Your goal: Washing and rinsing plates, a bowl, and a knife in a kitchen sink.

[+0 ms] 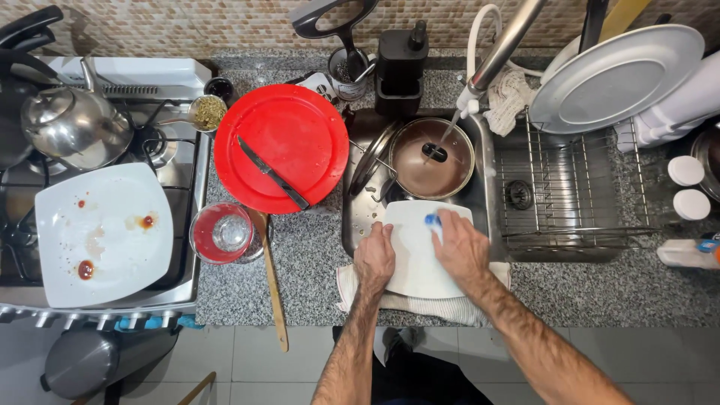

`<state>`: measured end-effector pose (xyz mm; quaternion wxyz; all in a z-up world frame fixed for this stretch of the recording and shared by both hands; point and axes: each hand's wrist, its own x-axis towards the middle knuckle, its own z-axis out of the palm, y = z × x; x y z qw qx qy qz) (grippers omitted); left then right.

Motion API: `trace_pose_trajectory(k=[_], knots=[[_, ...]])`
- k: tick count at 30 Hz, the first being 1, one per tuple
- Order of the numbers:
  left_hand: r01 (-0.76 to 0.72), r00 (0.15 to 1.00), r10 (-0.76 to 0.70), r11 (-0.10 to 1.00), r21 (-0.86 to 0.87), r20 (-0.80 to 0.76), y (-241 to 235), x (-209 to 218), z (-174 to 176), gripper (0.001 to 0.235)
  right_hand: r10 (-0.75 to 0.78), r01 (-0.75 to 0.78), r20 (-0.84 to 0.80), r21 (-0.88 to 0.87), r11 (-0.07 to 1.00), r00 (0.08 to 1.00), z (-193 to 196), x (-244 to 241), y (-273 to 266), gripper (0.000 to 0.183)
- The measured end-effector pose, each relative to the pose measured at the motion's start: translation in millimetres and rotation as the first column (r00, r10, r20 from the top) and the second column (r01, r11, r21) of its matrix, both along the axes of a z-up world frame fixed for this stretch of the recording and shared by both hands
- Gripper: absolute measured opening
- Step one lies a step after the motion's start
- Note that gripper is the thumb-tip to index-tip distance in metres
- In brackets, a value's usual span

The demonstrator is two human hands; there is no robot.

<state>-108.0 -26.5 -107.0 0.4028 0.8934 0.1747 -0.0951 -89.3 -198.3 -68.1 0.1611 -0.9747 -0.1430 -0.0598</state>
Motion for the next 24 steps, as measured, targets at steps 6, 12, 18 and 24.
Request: trace_pose_trajectory(k=[6,12,18,24], knots=[[-0.015,1.0,0.015,1.0,-0.028,-0.003,1.3,-6.4,-13.0,0.042,0.128,-0.131,0.049,0.057,0.99,0.991,-13.1,-25.5,34.1,0.026],[0.001,0.999,-0.002,1.0,-0.03,-0.045,0.6,-0.6,2.4,0.045,0.018,-0.016,0.057,-0.044,0.999,0.998,-46.3,0.5,-21.2,0.027],[-0.056,0.992,0.057,0.998,-0.014,0.114,-4.1,-1.0,-26.4,0.044,0.038,-0.041,0.053,0.052,0.998,0.998,-21.0,-47.5,29.7,0.029],[-0.072,0.996,0.072,0.997,-0.006,-0.047,-3.8,4.9,2.1,0.049,-0.046,0.043,-0.049,-0.05,0.998,0.998,-42.9,-19.0,-19.6,0.027]])
